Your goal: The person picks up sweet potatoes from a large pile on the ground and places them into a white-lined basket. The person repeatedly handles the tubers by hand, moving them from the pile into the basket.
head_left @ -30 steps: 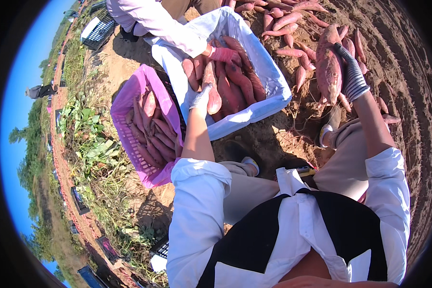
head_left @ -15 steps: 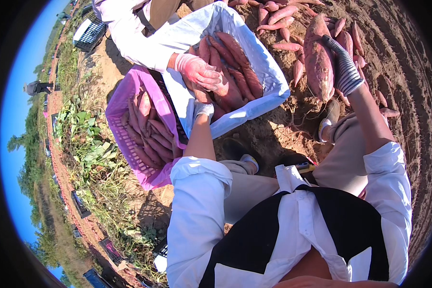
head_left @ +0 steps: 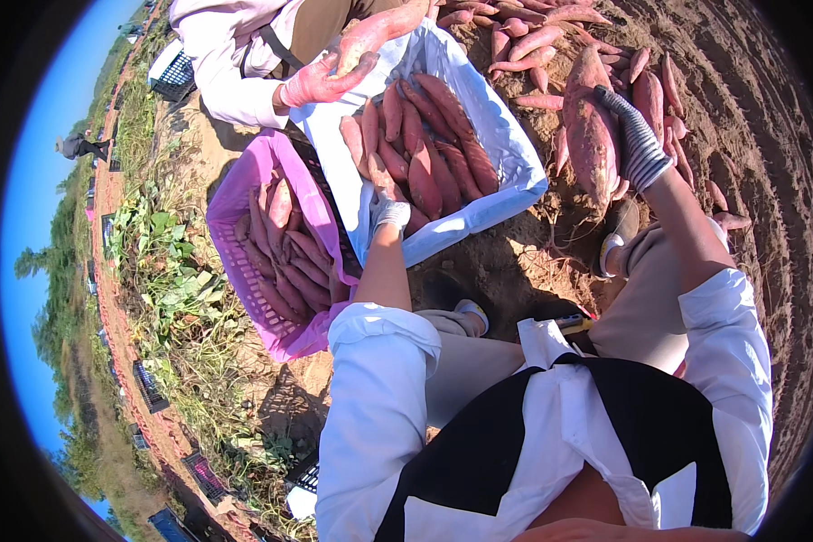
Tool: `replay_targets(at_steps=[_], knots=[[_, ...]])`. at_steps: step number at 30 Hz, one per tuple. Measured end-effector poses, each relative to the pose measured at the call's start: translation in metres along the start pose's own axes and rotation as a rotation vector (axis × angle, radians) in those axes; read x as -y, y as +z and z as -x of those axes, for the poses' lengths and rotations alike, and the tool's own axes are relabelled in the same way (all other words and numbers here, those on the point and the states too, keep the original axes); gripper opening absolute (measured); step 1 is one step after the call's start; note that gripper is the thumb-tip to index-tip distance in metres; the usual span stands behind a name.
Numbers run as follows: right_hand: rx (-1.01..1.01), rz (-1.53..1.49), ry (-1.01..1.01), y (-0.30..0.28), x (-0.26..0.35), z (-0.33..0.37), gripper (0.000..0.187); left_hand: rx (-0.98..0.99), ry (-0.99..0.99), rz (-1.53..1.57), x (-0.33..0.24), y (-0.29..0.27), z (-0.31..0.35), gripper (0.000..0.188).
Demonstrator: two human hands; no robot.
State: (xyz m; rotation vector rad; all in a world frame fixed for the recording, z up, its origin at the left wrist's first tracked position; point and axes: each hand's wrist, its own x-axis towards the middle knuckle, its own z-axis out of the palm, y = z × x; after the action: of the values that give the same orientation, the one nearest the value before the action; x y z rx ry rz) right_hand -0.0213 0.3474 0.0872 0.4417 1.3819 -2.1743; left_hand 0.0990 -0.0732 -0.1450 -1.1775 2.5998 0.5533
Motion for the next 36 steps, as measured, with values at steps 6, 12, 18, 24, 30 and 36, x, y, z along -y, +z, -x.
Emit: replay_targets(at_steps=[6, 12, 18, 24, 30, 36], knots=[[0.042, -0.024, 0.067, 0.007, -0.009, 0.003, 0.051, -0.280, 0.394, 0.545, -0.046, -0.037, 0.020, 0.044], [0.104, -0.047, 0.045, 0.002, -0.013, -0.002, 0.029, 0.384, 0.371, 1.286, -0.154, -0.116, 0.098, 0.029], [0.077, -0.020, -0.007, 0.012, -0.020, 0.003, 0.051, 0.951, 0.462, 1.251, -0.208, -0.114, 0.160, 0.047], [0.372, 0.012, 0.096, 0.021, -0.017, 0.020, 0.078, 1.088, 0.267, 1.481, -0.203, -0.089, 0.160, 0.061], [0.344, 0.274, -0.097, 0.016, -0.013, 0.014, 0.037, 0.971, 0.127, 1.557, -0.184, -0.124, 0.168, 0.066], [0.415, 0.619, -0.220, 0.023, -0.031, -0.002, 0.029, 0.991, 0.331, 1.757, -0.121, -0.063, 0.067, 0.047]])
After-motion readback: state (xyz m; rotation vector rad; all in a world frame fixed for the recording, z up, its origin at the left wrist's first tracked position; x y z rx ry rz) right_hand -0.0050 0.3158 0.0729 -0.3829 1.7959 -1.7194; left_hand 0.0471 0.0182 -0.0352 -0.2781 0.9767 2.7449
